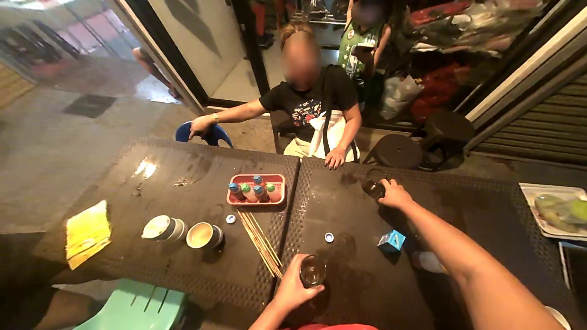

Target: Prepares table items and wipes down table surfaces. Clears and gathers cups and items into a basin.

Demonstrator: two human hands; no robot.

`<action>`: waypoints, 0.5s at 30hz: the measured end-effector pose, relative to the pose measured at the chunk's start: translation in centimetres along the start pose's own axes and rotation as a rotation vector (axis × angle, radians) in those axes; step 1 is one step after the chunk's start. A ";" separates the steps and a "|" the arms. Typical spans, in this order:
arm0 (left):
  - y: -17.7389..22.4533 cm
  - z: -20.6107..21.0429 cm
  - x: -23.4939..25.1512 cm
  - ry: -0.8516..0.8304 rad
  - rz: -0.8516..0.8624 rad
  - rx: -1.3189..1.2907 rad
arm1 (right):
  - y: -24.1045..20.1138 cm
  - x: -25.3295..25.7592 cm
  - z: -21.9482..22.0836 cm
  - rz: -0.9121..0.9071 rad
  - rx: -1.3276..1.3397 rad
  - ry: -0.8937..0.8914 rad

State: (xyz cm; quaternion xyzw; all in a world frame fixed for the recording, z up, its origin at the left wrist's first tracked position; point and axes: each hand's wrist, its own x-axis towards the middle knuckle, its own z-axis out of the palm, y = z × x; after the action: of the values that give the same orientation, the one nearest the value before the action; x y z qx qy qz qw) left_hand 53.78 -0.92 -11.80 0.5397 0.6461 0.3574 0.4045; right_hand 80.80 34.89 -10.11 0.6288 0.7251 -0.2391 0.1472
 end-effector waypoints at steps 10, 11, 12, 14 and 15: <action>0.5 0.2 0.7 -0.026 -0.001 -0.019 | 0.0 0.9 1.7 -0.064 0.056 0.134; 0.5 0.2 0.6 -0.027 0.000 -0.020 | 0.1 1.0 1.7 -0.069 0.046 0.137; 0.6 0.1 0.5 -0.029 0.000 -0.022 | 0.2 1.1 1.8 -0.074 0.038 0.143; 0.5 0.0 0.4 -0.035 -0.007 -0.021 | 0.4 1.4 1.8 -0.090 0.020 0.156; 0.4 0.0 0.3 -0.035 -0.010 -0.019 | 0.5 1.6 1.9 -0.100 0.015 0.167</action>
State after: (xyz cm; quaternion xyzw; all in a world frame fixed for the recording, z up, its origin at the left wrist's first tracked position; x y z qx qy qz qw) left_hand 53.93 -0.57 -11.50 0.5388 0.6380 0.3522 0.4225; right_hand 80.90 35.25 -12.58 0.6106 0.7635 -0.1984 0.0695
